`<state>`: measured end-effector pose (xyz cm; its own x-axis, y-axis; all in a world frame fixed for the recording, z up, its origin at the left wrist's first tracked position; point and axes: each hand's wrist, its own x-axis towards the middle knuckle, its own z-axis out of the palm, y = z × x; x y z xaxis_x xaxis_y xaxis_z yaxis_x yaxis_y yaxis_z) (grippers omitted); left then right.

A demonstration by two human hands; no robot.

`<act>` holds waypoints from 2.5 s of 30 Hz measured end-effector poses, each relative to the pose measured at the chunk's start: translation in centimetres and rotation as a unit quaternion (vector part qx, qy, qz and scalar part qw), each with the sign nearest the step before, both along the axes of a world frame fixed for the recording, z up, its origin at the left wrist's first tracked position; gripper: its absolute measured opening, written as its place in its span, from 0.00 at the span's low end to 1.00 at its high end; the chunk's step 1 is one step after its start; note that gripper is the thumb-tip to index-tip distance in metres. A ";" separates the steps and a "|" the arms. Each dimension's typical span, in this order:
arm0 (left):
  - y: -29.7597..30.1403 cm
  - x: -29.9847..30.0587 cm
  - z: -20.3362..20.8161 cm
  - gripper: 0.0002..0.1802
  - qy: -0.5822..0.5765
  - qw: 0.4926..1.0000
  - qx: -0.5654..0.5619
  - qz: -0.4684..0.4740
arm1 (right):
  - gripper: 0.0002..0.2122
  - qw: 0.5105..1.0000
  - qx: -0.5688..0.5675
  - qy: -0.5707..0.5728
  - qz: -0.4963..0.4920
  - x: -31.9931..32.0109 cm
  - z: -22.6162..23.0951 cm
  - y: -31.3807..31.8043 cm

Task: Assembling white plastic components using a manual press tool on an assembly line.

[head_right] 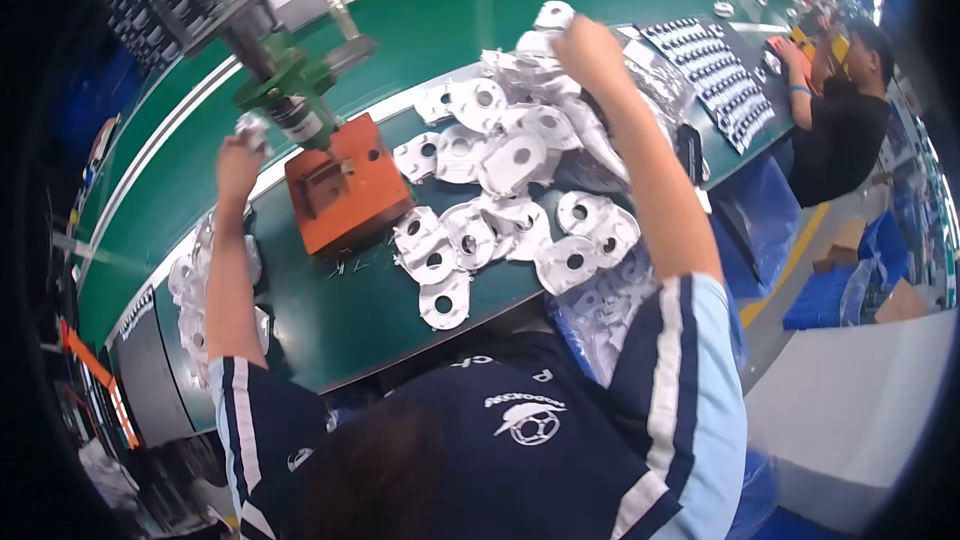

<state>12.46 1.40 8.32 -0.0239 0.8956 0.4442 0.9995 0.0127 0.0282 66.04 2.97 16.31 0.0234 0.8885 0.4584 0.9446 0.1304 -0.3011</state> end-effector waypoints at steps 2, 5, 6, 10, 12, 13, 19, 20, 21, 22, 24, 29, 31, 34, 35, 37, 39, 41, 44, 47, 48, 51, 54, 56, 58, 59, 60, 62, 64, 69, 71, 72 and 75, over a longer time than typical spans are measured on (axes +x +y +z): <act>-0.3 0.8 -1.8 0.25 -0.005 0.997 0.068 -0.036 | 0.17 0.987 -0.131 -0.058 -0.068 2.5 -1.7 -2.8; -2.7 2.8 -0.3 0.27 -0.118 0.989 -0.026 -0.085 | 0.16 0.994 -0.109 -0.008 -0.011 5.8 -5.0 -4.2; -6.0 1.8 1.6 0.27 -0.129 0.987 -0.049 -0.086 | 0.14 0.994 -0.072 0.068 0.047 4.5 -5.2 -3.7; -17.3 2.0 4.1 0.30 0.018 0.987 -0.149 0.051 | 0.28 0.978 0.045 0.055 0.196 -1.5 -4.8 -3.1; -22.0 0.6 2.8 0.33 0.025 0.989 -0.116 0.093 | 0.29 0.984 -0.003 -0.006 0.178 -4.1 -4.9 -2.5; -23.8 0.0 1.7 0.35 0.020 0.988 -0.091 0.120 | 0.26 0.988 -0.021 -0.095 0.120 -5.3 -5.3 -2.7; -30.7 0.0 -0.9 0.43 0.001 0.980 -0.113 0.163 | 0.13 0.973 -0.014 -0.149 0.177 -4.3 -8.0 0.2; -30.5 0.2 -1.2 0.39 0.019 0.982 -0.097 0.162 | 0.12 0.971 0.008 -0.148 0.189 -2.9 -9.4 1.4; -30.5 0.2 -1.4 0.35 0.014 0.984 -0.084 0.157 | 0.11 0.970 -0.001 -0.125 0.208 -2.4 -9.8 1.9; -30.3 -0.1 -2.0 0.31 0.007 0.986 -0.069 0.152 | 0.11 0.969 -0.009 -0.104 0.225 -2.0 -9.8 1.9; -30.0 -1.1 -3.3 0.26 0.004 0.993 -0.015 0.117 | 0.16 0.977 -0.071 -0.096 0.177 -2.2 -9.3 1.5; -32.0 0.1 0.3 0.20 -0.007 0.992 0.054 0.116 | 0.21 0.964 0.090 -0.069 0.242 -1.4 -10.4 1.3; -33.9 -0.1 0.2 0.22 -0.083 0.971 0.104 0.200 | 0.19 0.971 0.044 -0.071 0.224 0.5 -10.5 3.0; -34.8 1.9 0.3 0.21 -0.200 0.914 0.103 0.339 | 0.08 0.976 0.089 0.040 0.193 1.3 -10.5 3.6; -34.7 2.6 -0.2 0.20 -0.181 0.918 0.116 0.334 | 0.10 0.979 0.126 -0.044 0.154 2.3 -10.3 4.1; -34.1 3.2 -1.7 0.19 -0.181 0.917 0.127 0.331 | 0.13 0.971 0.164 -0.129 0.114 3.8 -9.7 4.7; -33.7 2.8 -3.5 0.15 -0.202 0.917 0.164 0.304 | 0.16 0.937 0.016 0.324 0.132 4.9 -9.5 5.1; -33.8 2.0 -4.4 0.14 -0.218 0.921 0.161 0.282 | 0.17 0.914 0.029 0.374 0.154 1.2 -5.5 0.4; -33.4 0.9 -3.6 0.11 -0.231 0.931 0.181 0.219 | 0.18 0.816 0.043 0.548 0.177 -0.9 -3.3 -4.4; -32.6 0.4 -1.1 0.08 -0.205 0.928 0.246 0.190 | 0.18 0.989 0.118 0.068 0.053 -1.8 -3.3 -7.8; -32.3 0.2 -0.5 0.07 -0.186 0.920 0.289 0.189 | 0.18 0.989 0.118 0.066 0.054 -0.7 -4.7 -7.2; -31.7 -0.5 -0.3 0.07 -0.268 0.897 0.308 0.171 | 0.19 0.431 -0.150 0.757 0.467 3.4 -10.6 -5.0; -31.0 -1.1 0.1 0.08 -0.299 0.893 0.281 0.183 | 0.20 0.512 -0.065 0.835 0.191 -4.0 -8.0 -9.6; -30.2 -1.8 -0.1 0.06 -0.313 0.876 0.303 0.206 | 0.18 0.478 -0.114 0.797 0.350 -5.5 -7.6 -10.3; -30.1 -2.3 -0.1 0.08 -0.327 0.864 0.316 0.215 | 0.16 0.459 -0.148 0.799 0.359 -7.4 -6.6 -11.4; -30.4 -2.5 0.2 0.09 -0.315 0.866 0.311 0.233 | 0.15 0.461 -0.169 0.773 0.402 -7.0 -7.0 -10.5; -30.6 -2.8 0.5 0.10 -0.303 0.868 0.305 0.250 | 0.15 0.463 -0.167 0.773 0.401 -6.8 -7.4 -10.2; -31.0 -3.2 0.3 0.12 -0.320 0.863 0.306 0.245 | 0.15 0.564 -0.177 0.729 0.345 -6.9 -7.8 -9.9; -31.1 -3.1 0.2 0.16 -0.303 0.863 0.337 0.223 | 0.14 0.613 -0.187 0.697 0.323 -9.1 -6.9 -11.6; -30.9 -2.8 0.9 0.27 -0.294 0.891 0.280 0.203 | 0.12 0.616 -0.174 0.717 0.274 -13.9 -6.2 -14.0; -30.6 -3.2 1.4 0.26 -0.331 0.897 0.246 0.158 | 0.13 0.544 -0.229 0.708 0.387 -14.9 -6.3 -14.3; -30.6 -3.7 1.8 0.26 -0.330 0.898 0.247 0.156 | 0.13 0.543 -0.227 0.709 0.388 -15.4 -6.2 -14.8; -30.5 -4.3 4.0 0.20 -0.266 0.892 0.316 0.180 | 0.18 0.557 -0.265 0.648 0.447 -16.9 -5.9 -16.2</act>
<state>8.12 -29.14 12.30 -0.6182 0.3612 0.6981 0.7765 0.1428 0.6137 49.19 -13.22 10.42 -0.5306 0.8132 0.2393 -0.4811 -0.0564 -0.8748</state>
